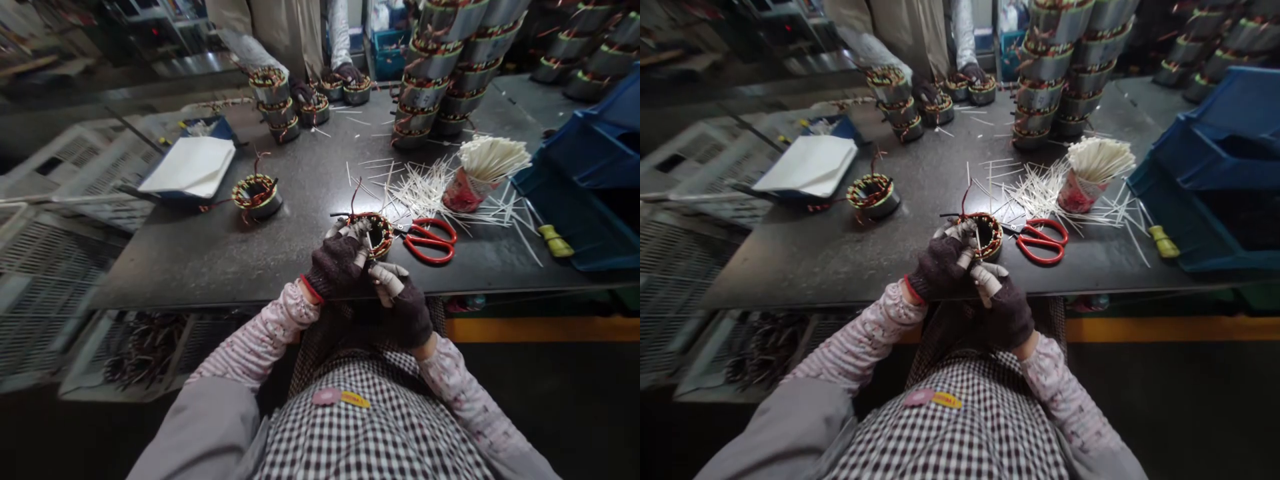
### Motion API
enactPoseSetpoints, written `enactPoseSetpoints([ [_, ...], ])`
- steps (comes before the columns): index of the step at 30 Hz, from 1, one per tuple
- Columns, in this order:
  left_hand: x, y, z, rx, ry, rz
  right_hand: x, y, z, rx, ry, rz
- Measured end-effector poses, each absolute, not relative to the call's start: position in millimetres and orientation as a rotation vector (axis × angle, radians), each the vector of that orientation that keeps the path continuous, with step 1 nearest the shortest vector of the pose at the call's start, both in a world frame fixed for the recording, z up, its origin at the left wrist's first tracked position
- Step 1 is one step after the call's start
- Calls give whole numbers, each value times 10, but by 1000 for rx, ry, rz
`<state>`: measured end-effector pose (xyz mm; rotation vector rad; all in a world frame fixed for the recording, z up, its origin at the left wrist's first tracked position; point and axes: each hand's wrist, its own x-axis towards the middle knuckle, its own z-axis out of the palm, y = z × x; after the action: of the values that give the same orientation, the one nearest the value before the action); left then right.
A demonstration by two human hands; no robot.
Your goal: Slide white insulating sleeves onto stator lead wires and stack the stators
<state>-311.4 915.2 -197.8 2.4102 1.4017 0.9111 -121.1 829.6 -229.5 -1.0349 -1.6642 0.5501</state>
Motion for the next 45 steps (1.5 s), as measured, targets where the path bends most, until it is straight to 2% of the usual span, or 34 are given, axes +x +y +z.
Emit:
enactPoseSetpoints([
  [3, -3108, 9112, -2035, 2053, 1341, 1071, -1197, 8424, -2289, -994, -1587, 604],
  [6, -3108, 9109, -2081, 1739, 1177, 1114, -1169, 8531, -2264, -1060, -1386, 815],
  [10, -3123, 9153, -2106, 1816, 1133, 1155, -1148, 8619, -2204, -1096, -1231, 964],
  [16, -3148, 9188, -2100, 1997, 1111, 1176, -1148, 8565, -2050, -1107, -1420, 727],
  [24, -3157, 9178, -2069, 1950, 1101, 1125, -1177, 8716, -2030, -1339, -1554, 734],
  [26, -3169, 9180, -2053, 1967, 1051, 1114, -1179, 8723, -2058, -1301, -1599, 616],
  [30, -3217, 9192, -2011, 2035, 980, 1106, -1212, 8749, -2068, -1119, -1709, 154],
  [32, -3249, 9218, -2018, 2096, 980, 1089, -1232, 8778, -2013, -1024, -1752, 64],
  [34, -3274, 9249, -2048, 2154, 1033, 1089, -1267, 8788, -1919, -939, -1742, 128],
  [40, -3342, 9274, -2142, 2457, 1084, 1157, -1403, 8754, -1841, -839, -1616, 618],
  [45, -3430, 9282, -2268, 2657, 947, 1327, -1365, 8632, -2088, -920, -1543, 675],
])
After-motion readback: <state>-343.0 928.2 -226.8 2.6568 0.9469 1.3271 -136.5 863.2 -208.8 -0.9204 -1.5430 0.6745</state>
